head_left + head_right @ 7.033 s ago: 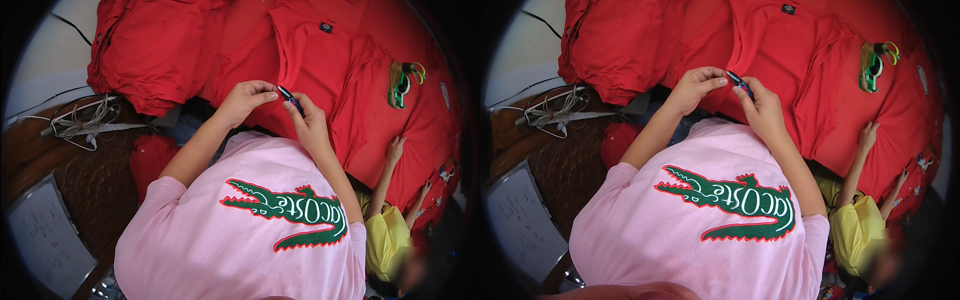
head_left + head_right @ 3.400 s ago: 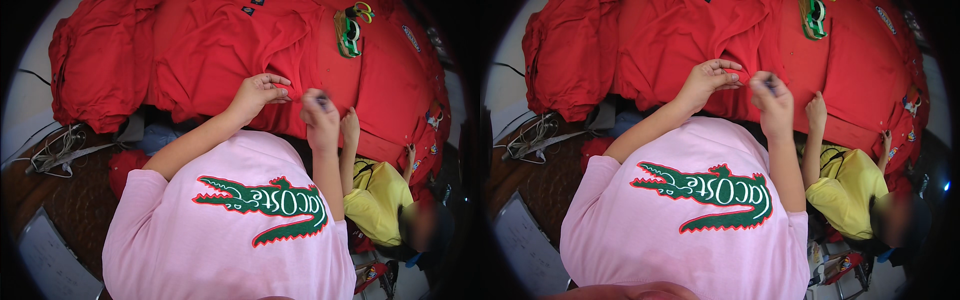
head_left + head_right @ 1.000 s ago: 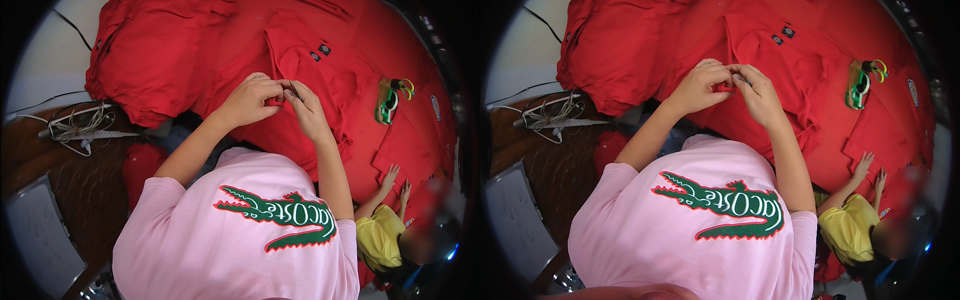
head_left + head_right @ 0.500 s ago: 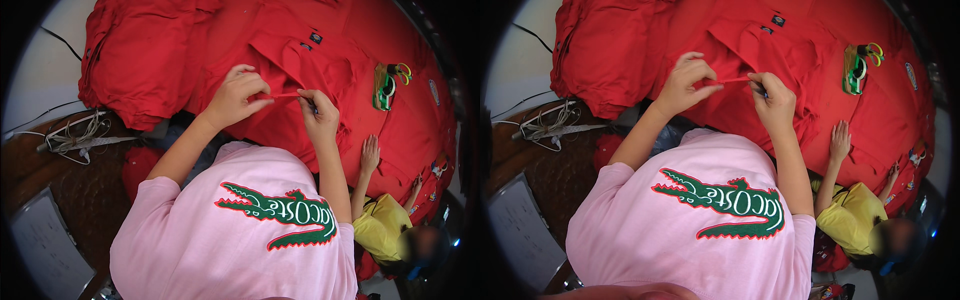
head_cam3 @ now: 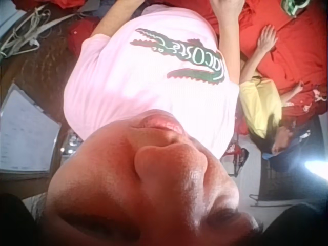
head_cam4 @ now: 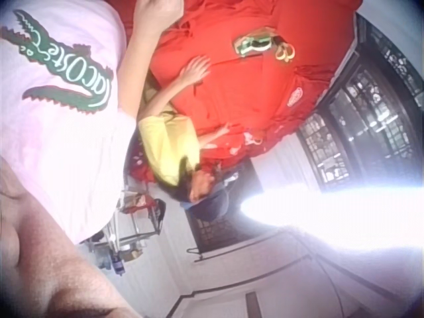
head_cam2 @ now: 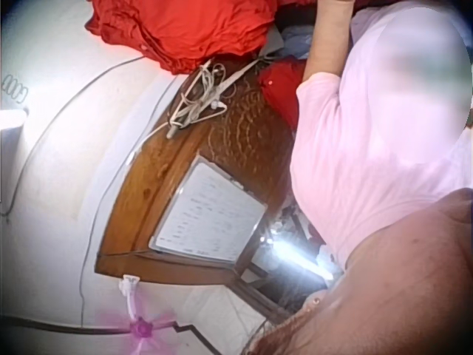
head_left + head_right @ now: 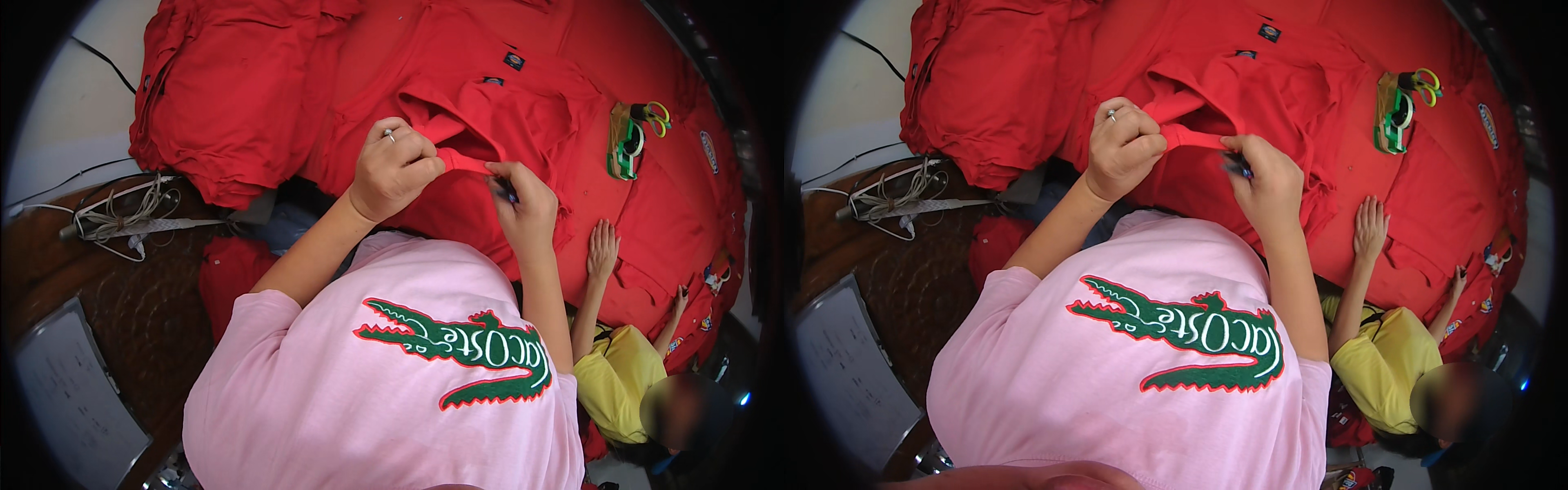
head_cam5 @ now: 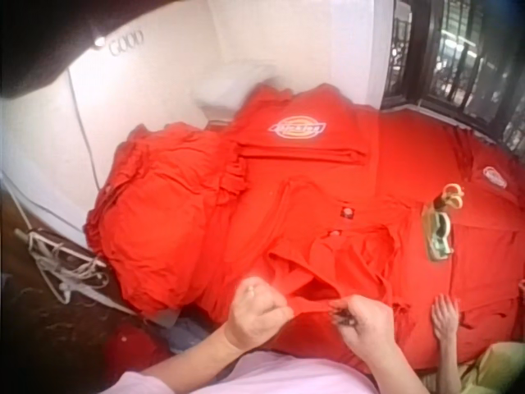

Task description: The person picks up a stack of red shirts from a bag, spreads them one by one on the floor, and uses small snips to trim loose threads from the labels and seams.

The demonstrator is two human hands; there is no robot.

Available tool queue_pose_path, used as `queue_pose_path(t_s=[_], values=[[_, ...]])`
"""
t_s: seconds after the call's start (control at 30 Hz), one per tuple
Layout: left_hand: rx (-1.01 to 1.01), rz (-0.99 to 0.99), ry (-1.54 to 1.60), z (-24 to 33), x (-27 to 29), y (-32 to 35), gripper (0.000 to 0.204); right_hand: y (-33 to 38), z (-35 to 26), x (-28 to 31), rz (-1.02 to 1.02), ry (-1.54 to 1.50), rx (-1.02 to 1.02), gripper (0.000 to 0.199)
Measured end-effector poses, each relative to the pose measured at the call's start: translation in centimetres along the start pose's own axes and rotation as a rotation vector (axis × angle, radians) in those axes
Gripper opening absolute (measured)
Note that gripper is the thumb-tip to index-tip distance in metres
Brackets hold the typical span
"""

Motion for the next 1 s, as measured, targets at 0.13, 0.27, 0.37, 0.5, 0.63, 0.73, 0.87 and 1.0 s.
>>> queue_pose_path(t_s=[0.13, 0.27, 0.37, 0.5, 0.63, 0.73, 0.87, 1.0], values=[[-0.044, 0.000, 0.007, 1.2, -0.4, -0.4, 0.023, -0.3, -0.6, 0.7, 0.041, -0.141, -0.202, 0.028], [-0.060, -0.025, 0.018, 2.1, -1.1, -0.8, 0.019, 0.1, -2.1, 1.3, -0.001, -0.158, -0.202, 0.028], [-0.058, -0.040, 0.027, 2.4, -1.7, -0.7, 0.017, 0.5, -2.4, 1.2, -0.046, -0.184, -0.272, 0.023], [-0.066, -0.041, 0.034, 2.8, -2.0, -0.7, 0.017, 0.7, -2.5, 1.3, 0.038, -0.272, -0.252, 0.018], [-0.076, -0.045, 0.028, 3.1, -2.3, -0.5, 0.017, 1.2, -1.3, 0.5, -0.029, -0.397, -0.404, 0.016], [-0.080, -0.034, 0.020, 3.2, -2.2, -0.6, 0.017, 1.6, -0.5, 0.2, -0.037, -0.446, -0.445, 0.015], [-0.075, -0.041, 0.024, 3.0, -2.3, -0.4, 0.017, 2.1, 0.5, 0.7, 0.048, -0.438, -0.464, 0.016], [-0.084, -0.032, 0.029, 2.9, -2.4, -0.5, 0.017, 1.6, 1.9, 2.9, 0.286, -0.377, -0.393, 0.018]])
Point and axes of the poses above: each hand's wrist, its own y-axis away from the middle knuckle, its own x-axis out of the back of the hand, z = x × y, the point moved 10 cm from there along -y, towards the middle knuckle, and after that the axes turned 7 degrees about x, right-handed, at the moved point
